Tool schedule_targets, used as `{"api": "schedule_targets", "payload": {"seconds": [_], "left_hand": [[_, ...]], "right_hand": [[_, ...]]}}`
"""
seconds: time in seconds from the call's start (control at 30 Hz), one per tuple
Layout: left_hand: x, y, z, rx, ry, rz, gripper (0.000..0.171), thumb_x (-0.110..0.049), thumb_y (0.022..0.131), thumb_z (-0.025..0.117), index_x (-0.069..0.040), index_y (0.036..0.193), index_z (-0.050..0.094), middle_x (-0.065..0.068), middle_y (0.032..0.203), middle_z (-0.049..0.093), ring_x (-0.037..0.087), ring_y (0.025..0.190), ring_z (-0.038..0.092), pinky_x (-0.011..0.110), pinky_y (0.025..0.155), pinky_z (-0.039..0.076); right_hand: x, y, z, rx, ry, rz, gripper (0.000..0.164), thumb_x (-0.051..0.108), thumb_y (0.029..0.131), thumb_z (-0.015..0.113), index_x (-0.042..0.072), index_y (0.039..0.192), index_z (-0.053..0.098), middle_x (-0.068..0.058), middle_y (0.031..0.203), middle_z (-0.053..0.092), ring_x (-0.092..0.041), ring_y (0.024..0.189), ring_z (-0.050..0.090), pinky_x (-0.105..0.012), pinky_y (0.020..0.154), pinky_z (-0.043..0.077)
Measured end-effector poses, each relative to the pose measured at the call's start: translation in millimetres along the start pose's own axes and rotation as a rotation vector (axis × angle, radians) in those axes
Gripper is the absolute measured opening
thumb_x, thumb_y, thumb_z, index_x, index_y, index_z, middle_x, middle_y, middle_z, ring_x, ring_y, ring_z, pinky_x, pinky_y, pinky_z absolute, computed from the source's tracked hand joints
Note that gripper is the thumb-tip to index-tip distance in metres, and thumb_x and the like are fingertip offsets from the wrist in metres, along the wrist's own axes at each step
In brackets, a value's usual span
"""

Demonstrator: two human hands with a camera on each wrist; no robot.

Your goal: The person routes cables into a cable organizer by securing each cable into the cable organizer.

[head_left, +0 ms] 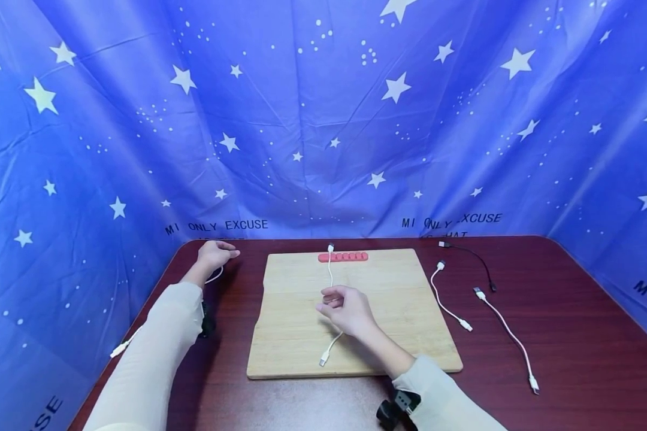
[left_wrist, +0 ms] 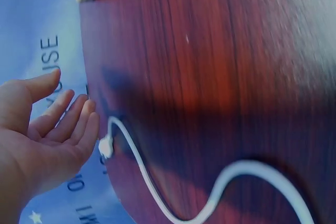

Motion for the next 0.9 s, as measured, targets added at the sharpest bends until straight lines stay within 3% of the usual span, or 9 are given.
{"api": "schedule_targets", "payload": {"seconds": [0.23, 0.4, 0.5, 0.63, 0.8, 0.9], "left_hand": [[14.5, -2.5, -12.6, -0.017, -0.007, -0.039, 0.038, -0.027, 0.091, 0.062, 0.002, 0.114, 0.066, 0.023, 0.122, 0.062, 0.036, 0.117, 0.051, 0.044, 0.106, 0.041], [23.8, -1.0, -17.2, -0.058, -0.053, -0.074, 0.034, -0.024, 0.090, 0.064, 0.002, 0.111, 0.068, 0.010, 0.088, 0.072, 0.016, 0.081, 0.065, 0.030, 0.081, 0.049], [27.8, 1.4, -18.1, -0.079, -0.073, -0.089, 0.032, -0.022, 0.089, 0.065, 0.003, 0.109, 0.068, -0.003, 0.068, 0.069, 0.003, 0.060, 0.059, 0.020, 0.067, 0.044], [30.6, 3.1, -17.9, -0.106, -0.078, -0.120, 0.030, -0.019, 0.087, 0.065, 0.004, 0.105, 0.069, -0.013, 0.054, 0.062, -0.004, 0.052, 0.050, 0.014, 0.060, 0.040], [32.6, 3.3, -19.3, -0.155, -0.020, -0.143, 0.026, -0.019, 0.083, 0.064, 0.003, 0.093, 0.074, -0.018, 0.043, 0.052, 0.006, 0.058, 0.053, 0.016, 0.060, 0.041], [34.7, 5.0, -21.6, -0.194, 0.060, -0.143, 0.024, -0.020, 0.081, 0.062, 0.000, 0.081, 0.075, -0.003, 0.048, 0.061, 0.022, 0.069, 0.061, 0.022, 0.062, 0.046]], "right_hand": [[3.2, 3.4, 4.4, 0.024, 0.023, -0.020, 0.030, 0.008, 0.080, 0.074, -0.004, 0.107, 0.068, -0.017, 0.094, 0.074, -0.024, 0.082, 0.071, -0.023, 0.073, 0.058], [5.2, 3.9, 8.2, 0.040, 0.031, -0.020, 0.031, 0.007, 0.081, 0.073, -0.005, 0.108, 0.067, -0.018, 0.097, 0.073, -0.024, 0.084, 0.070, -0.024, 0.074, 0.058], [5.4, 3.7, 9.8, 0.041, 0.029, -0.017, 0.030, 0.008, 0.081, 0.073, -0.004, 0.108, 0.067, -0.017, 0.098, 0.073, -0.024, 0.084, 0.070, -0.024, 0.074, 0.058], [5.2, 3.0, 10.9, 0.045, 0.031, -0.011, 0.031, 0.009, 0.081, 0.073, -0.004, 0.108, 0.067, -0.017, 0.098, 0.073, -0.022, 0.083, 0.070, -0.023, 0.073, 0.057], [7.8, 2.8, 14.4, 0.055, 0.035, -0.023, 0.031, 0.009, 0.081, 0.073, -0.004, 0.108, 0.067, -0.017, 0.097, 0.073, -0.023, 0.083, 0.070, -0.022, 0.072, 0.057], [10.8, 3.4, 18.4, 0.064, 0.040, -0.033, 0.031, 0.010, 0.081, 0.073, -0.004, 0.108, 0.067, -0.016, 0.096, 0.073, -0.023, 0.083, 0.071, -0.021, 0.071, 0.057]]}}
Point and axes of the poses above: each hand's wrist, its own y-axis towards the middle knuckle, its own z-axis out of the palm, x = y × z, the point moved 3 cm from there along y, towards the middle knuckle
